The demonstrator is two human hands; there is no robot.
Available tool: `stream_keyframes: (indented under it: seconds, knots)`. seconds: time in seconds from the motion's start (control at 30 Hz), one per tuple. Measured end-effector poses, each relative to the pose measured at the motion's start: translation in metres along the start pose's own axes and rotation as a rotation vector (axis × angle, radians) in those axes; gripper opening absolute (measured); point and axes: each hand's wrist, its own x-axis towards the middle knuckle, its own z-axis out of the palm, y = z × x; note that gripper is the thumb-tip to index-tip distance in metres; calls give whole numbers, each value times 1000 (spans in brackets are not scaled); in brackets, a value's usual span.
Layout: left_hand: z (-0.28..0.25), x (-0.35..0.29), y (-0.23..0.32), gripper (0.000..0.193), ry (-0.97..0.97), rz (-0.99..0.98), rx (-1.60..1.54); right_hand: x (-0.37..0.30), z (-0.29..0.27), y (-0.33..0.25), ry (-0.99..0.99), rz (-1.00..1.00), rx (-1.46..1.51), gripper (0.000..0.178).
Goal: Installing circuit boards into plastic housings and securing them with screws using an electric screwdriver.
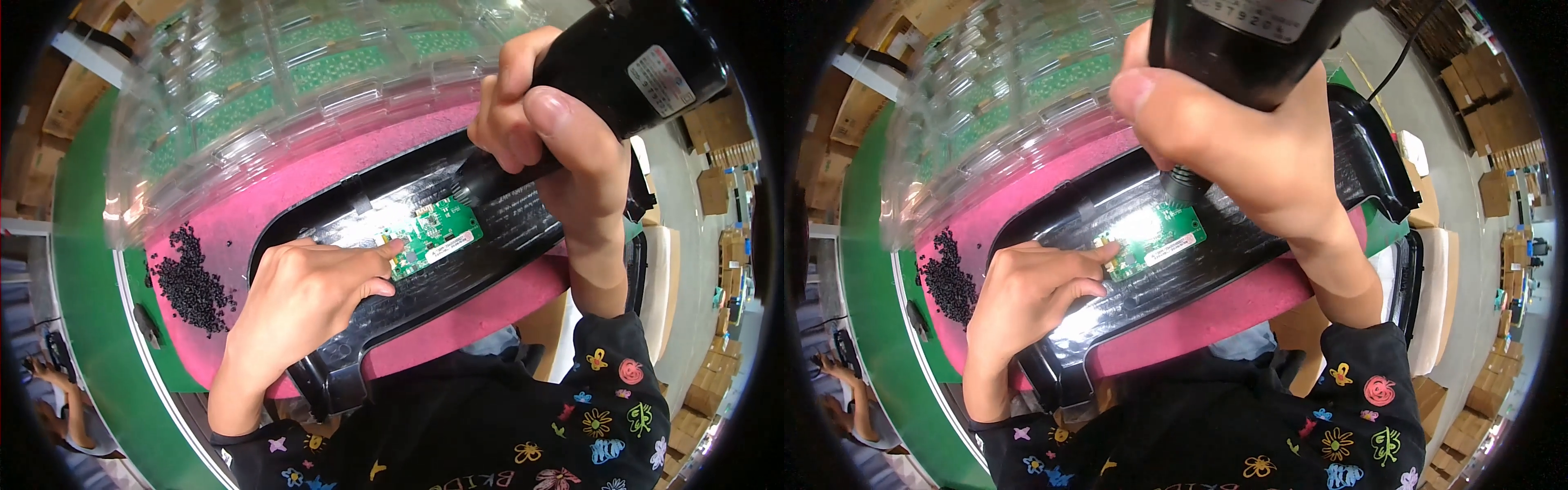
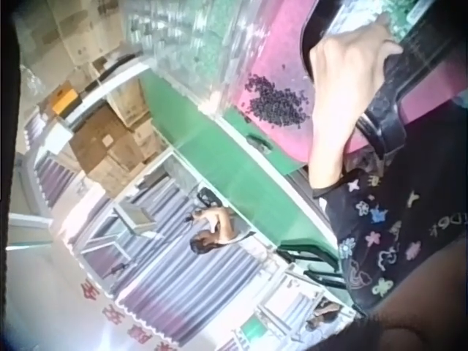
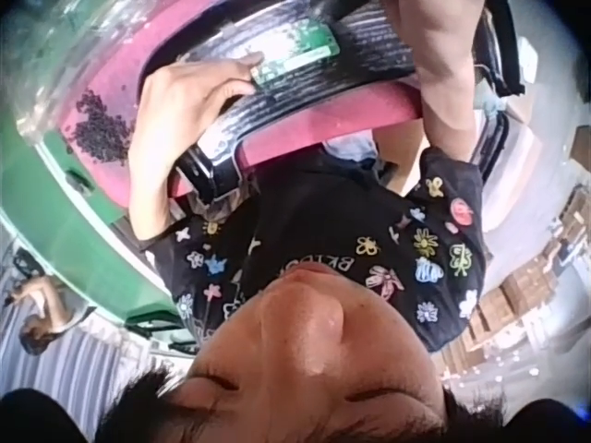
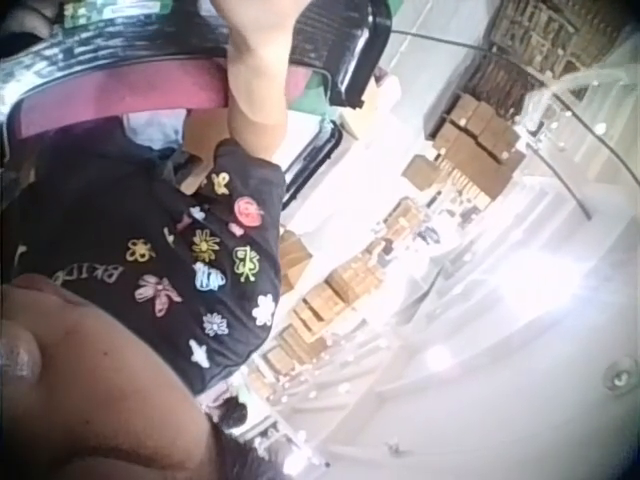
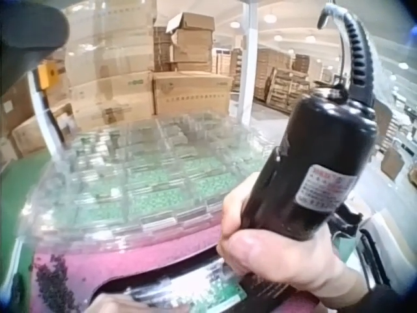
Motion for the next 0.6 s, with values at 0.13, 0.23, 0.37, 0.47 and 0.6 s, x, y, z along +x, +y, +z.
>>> stream_keyframes:
  seconds: [0.13,0.23,0.37,0.47,0.6]
  knots:
    - [4,-2,2,13,38,-24,-7,-5,-8,0,-72,13,140,28]
    - [4,1,-1,13,37,-39,-16,-14,-13,-4,-37,-42,194,28]
    - [4,1,-2,12,139,59,-3,-15,-15,-1,-115,-140,784,27]
    - [-2,1,2,13,175,35,-23,-12,-19,3,-205,-113,874,25]
    - [-2,2,4,19,228,67,-64,-15,-17,3,-225,-93,887,24]
